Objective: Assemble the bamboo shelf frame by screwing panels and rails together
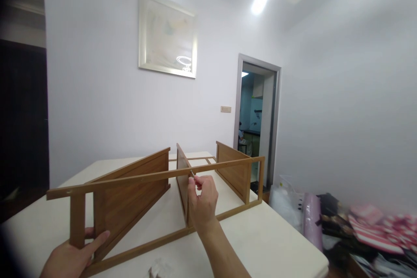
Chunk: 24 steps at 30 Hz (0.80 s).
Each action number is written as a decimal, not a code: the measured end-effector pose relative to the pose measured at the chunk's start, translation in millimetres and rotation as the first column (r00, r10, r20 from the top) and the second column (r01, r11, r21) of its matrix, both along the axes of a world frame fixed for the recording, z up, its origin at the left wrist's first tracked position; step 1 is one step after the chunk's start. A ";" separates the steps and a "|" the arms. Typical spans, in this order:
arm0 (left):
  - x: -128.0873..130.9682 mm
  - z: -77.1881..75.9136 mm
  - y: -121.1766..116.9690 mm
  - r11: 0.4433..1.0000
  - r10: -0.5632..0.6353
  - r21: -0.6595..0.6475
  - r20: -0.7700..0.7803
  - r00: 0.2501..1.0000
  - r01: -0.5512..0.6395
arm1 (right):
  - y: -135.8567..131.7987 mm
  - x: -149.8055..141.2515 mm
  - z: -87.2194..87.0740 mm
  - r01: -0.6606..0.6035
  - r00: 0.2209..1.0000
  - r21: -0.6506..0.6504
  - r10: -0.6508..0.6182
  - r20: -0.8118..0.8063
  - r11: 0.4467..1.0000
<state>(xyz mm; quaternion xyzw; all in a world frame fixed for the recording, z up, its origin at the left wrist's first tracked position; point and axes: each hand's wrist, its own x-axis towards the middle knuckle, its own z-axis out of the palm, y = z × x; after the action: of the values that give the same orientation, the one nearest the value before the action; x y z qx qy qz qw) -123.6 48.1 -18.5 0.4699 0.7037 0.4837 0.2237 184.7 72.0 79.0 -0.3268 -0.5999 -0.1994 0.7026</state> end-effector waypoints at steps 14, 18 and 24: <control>0.5 -0.7 2.1 1.000 0.020 0.022 0.022 1.000 -0.021 | -2.5 6.9 0.1 -0.083 0.992 0.068 0.076 0.100 0.994; 0.5 -3.3 3.8 1.000 0.016 0.002 -0.007 1.000 -0.016 | -9.6 7.0 1.4 -0.073 0.995 0.093 0.066 0.070 0.993; 3.4 -3.1 4.3 1.000 0.027 0.015 -0.011 1.000 -0.027 | -16.7 -1.3 -12.9 -0.180 0.944 -0.140 0.210 0.254 0.974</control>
<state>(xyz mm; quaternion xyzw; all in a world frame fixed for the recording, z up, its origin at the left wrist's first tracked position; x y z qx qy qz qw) -120.2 52.3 -21.6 0.4649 0.7075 0.4893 0.2096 183.5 55.2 66.1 -0.2758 -0.7288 -0.1362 0.6117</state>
